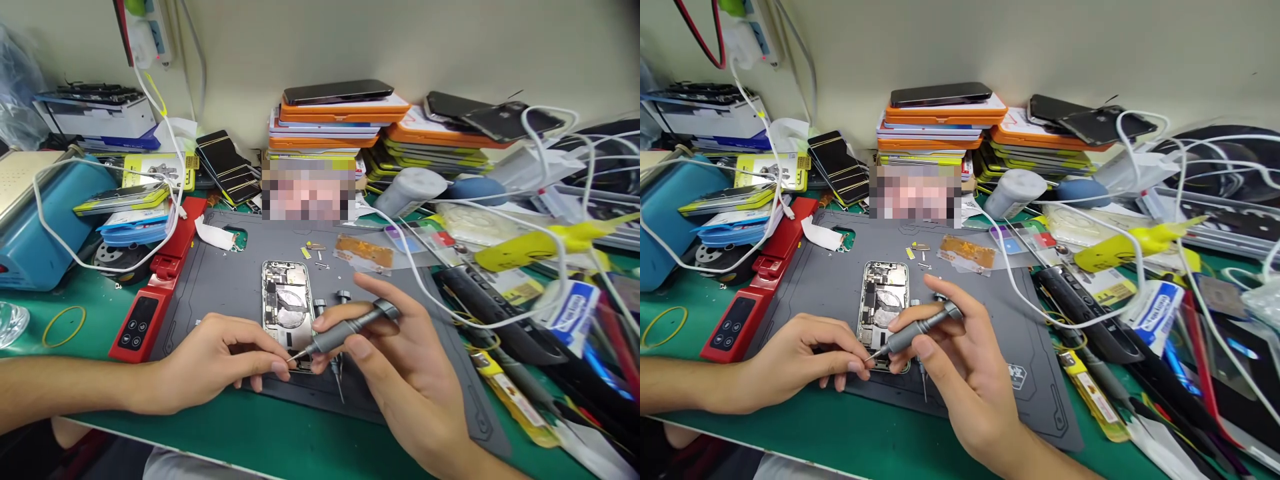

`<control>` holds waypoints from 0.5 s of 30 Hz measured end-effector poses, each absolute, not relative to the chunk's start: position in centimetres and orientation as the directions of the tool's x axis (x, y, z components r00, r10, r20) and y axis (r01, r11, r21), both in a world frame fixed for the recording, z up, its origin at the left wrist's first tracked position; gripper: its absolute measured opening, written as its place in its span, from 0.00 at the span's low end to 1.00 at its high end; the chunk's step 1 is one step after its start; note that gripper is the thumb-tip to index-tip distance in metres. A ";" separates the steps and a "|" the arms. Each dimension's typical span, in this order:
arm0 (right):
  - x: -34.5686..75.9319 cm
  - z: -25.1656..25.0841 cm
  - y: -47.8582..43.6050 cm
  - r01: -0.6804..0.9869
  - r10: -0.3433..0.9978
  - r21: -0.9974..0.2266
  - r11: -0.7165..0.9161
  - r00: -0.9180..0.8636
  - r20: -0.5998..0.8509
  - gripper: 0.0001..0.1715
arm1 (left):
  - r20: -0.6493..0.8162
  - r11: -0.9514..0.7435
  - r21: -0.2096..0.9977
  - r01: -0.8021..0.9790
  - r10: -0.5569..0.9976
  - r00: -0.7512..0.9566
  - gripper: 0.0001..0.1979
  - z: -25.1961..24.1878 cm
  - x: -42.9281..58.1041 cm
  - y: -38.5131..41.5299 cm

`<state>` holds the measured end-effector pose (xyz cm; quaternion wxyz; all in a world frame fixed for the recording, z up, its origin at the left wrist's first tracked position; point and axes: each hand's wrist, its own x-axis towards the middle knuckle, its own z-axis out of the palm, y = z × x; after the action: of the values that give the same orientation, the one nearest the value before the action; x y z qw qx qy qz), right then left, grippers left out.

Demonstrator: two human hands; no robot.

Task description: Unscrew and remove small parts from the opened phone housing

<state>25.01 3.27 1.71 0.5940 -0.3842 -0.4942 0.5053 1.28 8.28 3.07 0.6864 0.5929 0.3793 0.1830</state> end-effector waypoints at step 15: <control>25.4 1.5 3.7 -0.235 0.995 -0.967 0.095 -0.021 0.102 0.22 | -0.371 0.389 0.914 0.115 0.689 0.623 0.04 3.5 1.8 8.3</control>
<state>25.45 3.70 1.55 0.5713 -0.4040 -0.4699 0.5380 1.75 8.33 3.46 0.7372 0.5174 0.3884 0.1946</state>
